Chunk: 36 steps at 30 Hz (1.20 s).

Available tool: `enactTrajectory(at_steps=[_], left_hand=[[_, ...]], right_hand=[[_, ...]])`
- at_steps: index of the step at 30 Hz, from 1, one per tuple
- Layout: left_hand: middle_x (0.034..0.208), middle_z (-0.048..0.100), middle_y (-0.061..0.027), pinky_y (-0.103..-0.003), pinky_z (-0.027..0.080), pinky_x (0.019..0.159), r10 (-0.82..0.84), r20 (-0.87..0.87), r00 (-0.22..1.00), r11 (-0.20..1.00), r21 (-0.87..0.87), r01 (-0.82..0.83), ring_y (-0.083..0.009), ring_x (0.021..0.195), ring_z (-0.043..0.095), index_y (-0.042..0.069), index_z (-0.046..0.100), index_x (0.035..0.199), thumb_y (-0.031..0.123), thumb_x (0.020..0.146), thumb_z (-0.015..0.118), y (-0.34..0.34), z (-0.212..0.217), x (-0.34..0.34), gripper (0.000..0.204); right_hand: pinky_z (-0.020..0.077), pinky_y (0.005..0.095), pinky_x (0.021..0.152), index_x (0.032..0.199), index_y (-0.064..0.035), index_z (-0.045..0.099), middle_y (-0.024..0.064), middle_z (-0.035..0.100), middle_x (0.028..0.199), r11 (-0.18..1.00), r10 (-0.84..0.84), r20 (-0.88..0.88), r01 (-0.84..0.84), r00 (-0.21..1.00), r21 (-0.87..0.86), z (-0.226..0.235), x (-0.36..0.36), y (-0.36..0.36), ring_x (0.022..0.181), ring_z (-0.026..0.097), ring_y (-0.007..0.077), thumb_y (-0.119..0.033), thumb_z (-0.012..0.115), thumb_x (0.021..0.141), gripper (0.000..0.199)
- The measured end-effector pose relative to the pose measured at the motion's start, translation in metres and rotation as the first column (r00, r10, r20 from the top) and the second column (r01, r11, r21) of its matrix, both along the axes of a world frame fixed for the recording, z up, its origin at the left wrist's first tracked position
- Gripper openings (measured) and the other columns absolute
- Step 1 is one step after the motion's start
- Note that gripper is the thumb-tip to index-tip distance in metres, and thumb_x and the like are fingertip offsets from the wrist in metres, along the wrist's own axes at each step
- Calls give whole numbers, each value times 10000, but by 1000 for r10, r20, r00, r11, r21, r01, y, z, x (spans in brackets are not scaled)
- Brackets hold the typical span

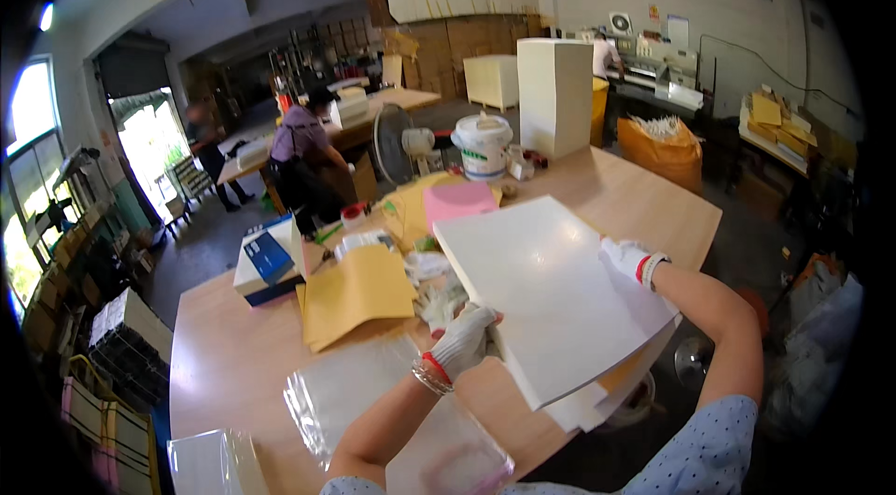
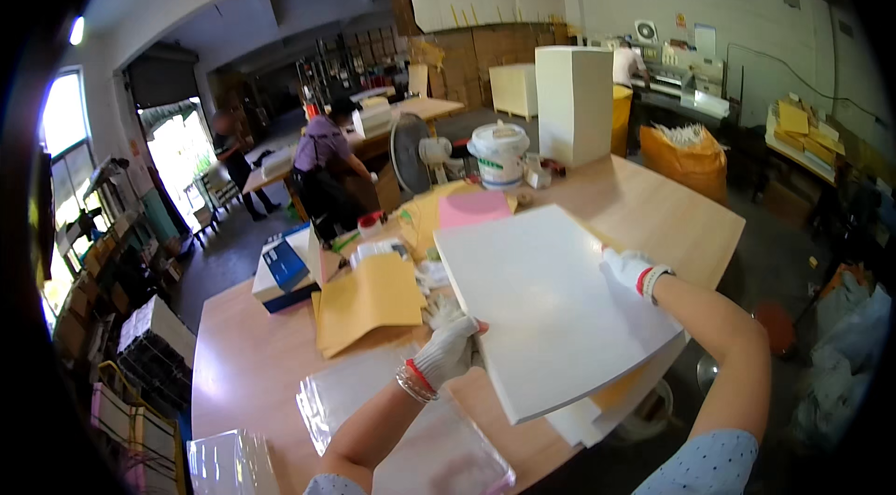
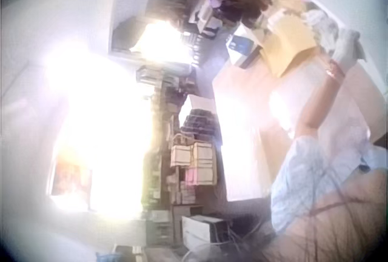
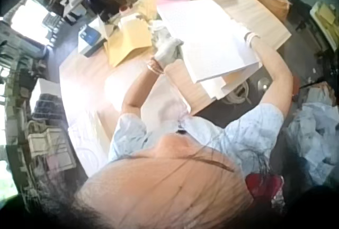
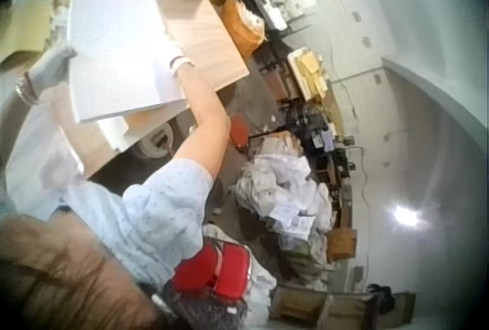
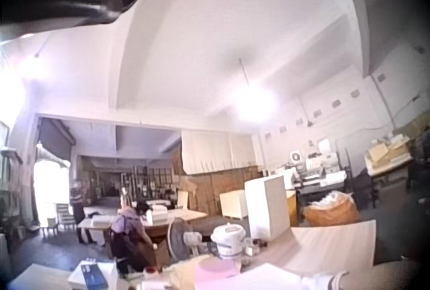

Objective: The person puts on white gloves and repeatedly picks up white rectangular boards, placing them into clear plastic zip-lock bags on a wooden table. The person handles the boards and bags one at a time, sealing the bags after insertion.

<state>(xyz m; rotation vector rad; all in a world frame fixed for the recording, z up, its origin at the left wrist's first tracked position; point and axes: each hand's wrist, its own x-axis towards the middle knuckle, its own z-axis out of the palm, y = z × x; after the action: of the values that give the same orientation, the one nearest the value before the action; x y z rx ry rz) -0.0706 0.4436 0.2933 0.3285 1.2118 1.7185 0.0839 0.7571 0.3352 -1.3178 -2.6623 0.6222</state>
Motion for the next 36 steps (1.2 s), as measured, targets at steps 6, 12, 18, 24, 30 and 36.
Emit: enactTrajectory(at_steps=[6, 12, 18, 24, 30, 36], left_hand=[[1042, 527, -106, -352, 530, 732, -72, -148, 986, 976, 195, 101, -200, 903, 584, 49, 383, 1161, 114, 814, 544, -62, -24, 125, 388], [1397, 314, -183, -316, 349, 1019, -496, -241, 834, 842, 100, 530, -254, 1291, 356, -23, 145, 1402, 84, 719, 481, -196, -51, 214, 769], [1455, 277, -197, -352, 297, 1064, -689, -329, 645, 618, 198, 761, -262, 1371, 242, 6, 187, 1434, -14, 648, 366, -308, -119, 272, 806], [762, 632, -140, -415, 491, 663, -180, -847, 501, 937, -302, -173, -287, 743, 619, 46, 612, 830, 164, 755, 635, -368, -246, 211, 142], [836, 625, -19, -364, 464, 751, -226, -969, 96, 769, -238, -593, -255, 875, 550, 154, 671, 789, 239, 735, 645, -360, -273, 155, 105], [808, 620, -50, -391, 475, 701, -288, -938, 194, 831, -345, -436, -288, 808, 570, 107, 669, 692, 235, 769, 617, -367, -252, 129, 159]], right_hand=[[440, 479, 817, 863, -79, 619, 191, 624, 973, 831, 193, -33, -146, 981, 537, -22, 80, -18, 935, 561, 409, -475, 308, 931, 508], [423, 453, 637, 744, -53, 565, 204, 565, 725, 921, 20, -287, 94, 958, 378, -18, 194, -144, 707, 547, 404, -389, 420, 922, 407], [385, 437, 564, 706, -33, 519, 208, 522, 663, 959, -62, -268, 132, 961, 250, -102, 340, -284, 616, 502, 386, -312, 499, 895, 337], [414, 365, 561, 780, -19, 593, 135, 546, 611, 962, -247, -201, 265, 948, 65, -208, 423, -398, 549, 500, 211, -308, 540, 858, 303], [450, 432, 651, 853, -94, 648, 173, 638, 786, 977, -208, 82, 203, 975, 68, -224, 420, -421, 778, 613, 378, -510, 448, 859, 461], [453, 464, 668, 851, -90, 637, 195, 621, 782, 995, 54, 112, -44, 992, -90, -234, 361, -405, 794, 601, 397, -529, 438, 861, 482]])
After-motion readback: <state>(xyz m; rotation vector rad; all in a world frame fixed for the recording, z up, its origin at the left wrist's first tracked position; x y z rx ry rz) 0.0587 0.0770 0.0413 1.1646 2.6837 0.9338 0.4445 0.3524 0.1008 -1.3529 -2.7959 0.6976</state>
